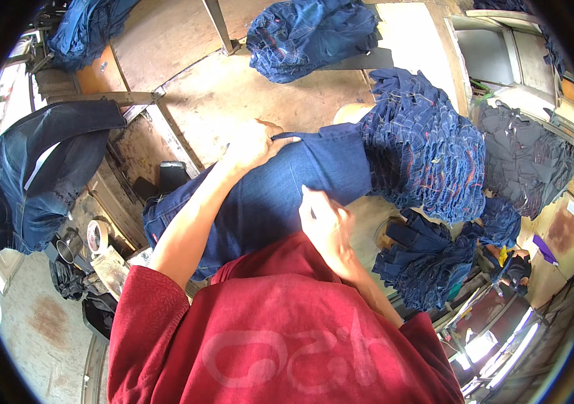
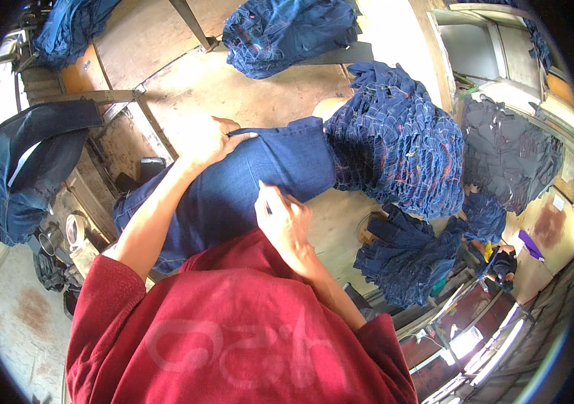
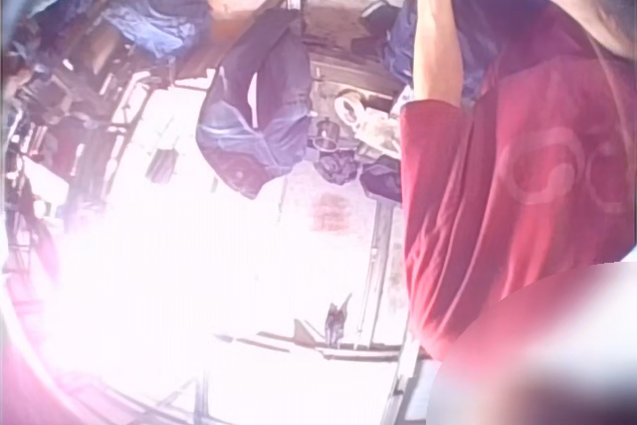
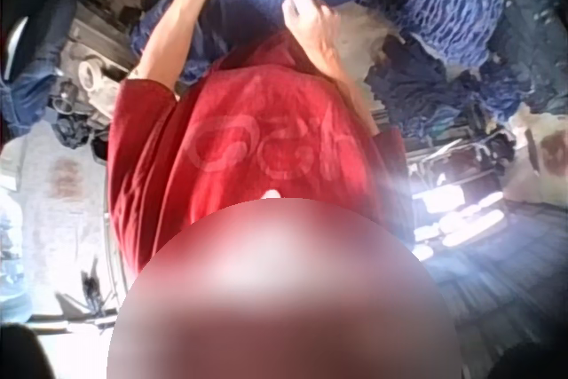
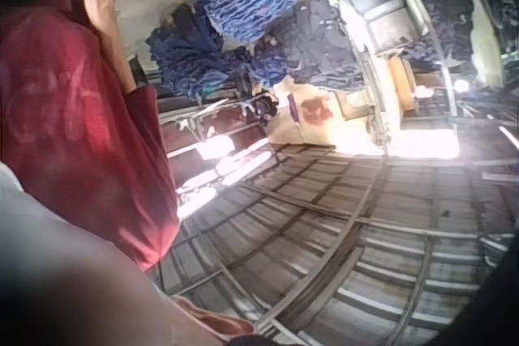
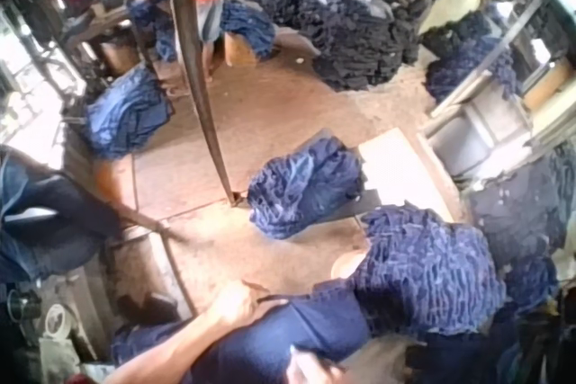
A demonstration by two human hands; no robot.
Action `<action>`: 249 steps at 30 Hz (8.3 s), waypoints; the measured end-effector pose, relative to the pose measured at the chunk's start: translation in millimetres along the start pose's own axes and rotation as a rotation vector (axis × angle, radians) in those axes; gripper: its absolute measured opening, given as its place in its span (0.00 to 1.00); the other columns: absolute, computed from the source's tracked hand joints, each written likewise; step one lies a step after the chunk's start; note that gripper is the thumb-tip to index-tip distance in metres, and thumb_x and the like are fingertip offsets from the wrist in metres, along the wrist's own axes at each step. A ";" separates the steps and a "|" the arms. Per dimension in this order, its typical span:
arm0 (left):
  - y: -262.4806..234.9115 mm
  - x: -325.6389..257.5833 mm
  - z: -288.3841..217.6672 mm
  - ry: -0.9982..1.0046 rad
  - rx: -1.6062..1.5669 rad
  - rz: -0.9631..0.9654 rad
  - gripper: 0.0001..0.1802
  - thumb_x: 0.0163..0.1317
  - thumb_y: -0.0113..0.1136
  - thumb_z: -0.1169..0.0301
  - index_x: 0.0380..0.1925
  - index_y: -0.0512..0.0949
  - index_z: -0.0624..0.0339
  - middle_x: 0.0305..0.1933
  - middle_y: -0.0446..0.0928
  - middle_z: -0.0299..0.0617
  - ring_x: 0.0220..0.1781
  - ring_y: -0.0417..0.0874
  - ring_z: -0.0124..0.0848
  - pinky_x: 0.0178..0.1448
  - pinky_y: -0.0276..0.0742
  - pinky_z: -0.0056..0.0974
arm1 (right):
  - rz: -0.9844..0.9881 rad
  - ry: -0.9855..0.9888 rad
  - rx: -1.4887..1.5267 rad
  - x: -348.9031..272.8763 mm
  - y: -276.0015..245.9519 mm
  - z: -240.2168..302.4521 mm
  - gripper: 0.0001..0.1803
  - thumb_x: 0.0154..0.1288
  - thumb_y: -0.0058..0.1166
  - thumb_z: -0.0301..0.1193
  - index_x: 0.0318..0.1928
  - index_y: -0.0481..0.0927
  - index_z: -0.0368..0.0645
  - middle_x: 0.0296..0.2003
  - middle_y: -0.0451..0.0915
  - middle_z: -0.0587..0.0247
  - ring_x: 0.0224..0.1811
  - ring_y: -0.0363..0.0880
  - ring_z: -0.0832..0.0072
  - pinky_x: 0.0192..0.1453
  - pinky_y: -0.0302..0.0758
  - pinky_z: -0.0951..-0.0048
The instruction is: The person repeatedly picks up folded jeans from a pile, lays them on a table, and uses a white marker to draw a line across the hem of each pair. After marking, the jeans are placed into a separate pile.
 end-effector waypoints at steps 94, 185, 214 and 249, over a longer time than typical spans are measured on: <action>-109.7 -137.5 100.7 -0.161 -0.388 0.540 0.18 0.68 0.78 0.61 0.46 0.89 0.66 0.40 0.91 0.51 0.40 0.88 0.38 0.47 0.82 0.44 | 0.109 -0.082 0.168 -31.7 86.8 170.2 0.06 0.70 0.65 0.27 0.37 0.81 0.50 0.18 0.82 0.65 0.17 0.83 0.69 0.22 0.79 0.65; -87.6 -132.1 107.7 -0.395 -0.834 0.537 0.13 0.72 0.75 0.68 0.48 0.90 0.68 0.41 0.92 0.40 0.42 0.85 0.20 0.49 0.85 0.37 | 0.121 0.056 0.099 -24.5 89.8 173.2 0.07 0.70 0.67 0.26 0.35 0.80 0.48 0.18 0.79 0.63 0.17 0.82 0.65 0.23 0.77 0.63; -85.6 -134.3 108.7 -0.414 -0.869 0.453 0.13 0.72 0.75 0.70 0.48 0.90 0.69 0.41 0.92 0.42 0.41 0.85 0.21 0.49 0.85 0.36 | 0.223 0.055 0.000 -20.3 98.1 168.4 0.07 0.69 0.65 0.23 0.36 0.79 0.46 0.22 0.84 0.58 0.21 0.86 0.62 0.25 0.80 0.61; -78.6 -138.8 112.5 -0.531 -0.807 0.466 0.15 0.72 0.74 0.68 0.51 0.90 0.67 0.45 0.92 0.42 0.45 0.87 0.25 0.56 0.85 0.37 | 0.273 0.067 0.044 -41.2 92.2 164.7 0.10 0.68 0.63 0.26 0.48 0.84 0.44 0.23 0.85 0.60 0.22 0.88 0.61 0.26 0.84 0.59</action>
Point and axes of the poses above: each hand's wrist, its own x-axis towards the middle knuckle, its own y-axis out of the palm, z = x × y, the point moved 6 cm from there along x, towards the middle knuckle
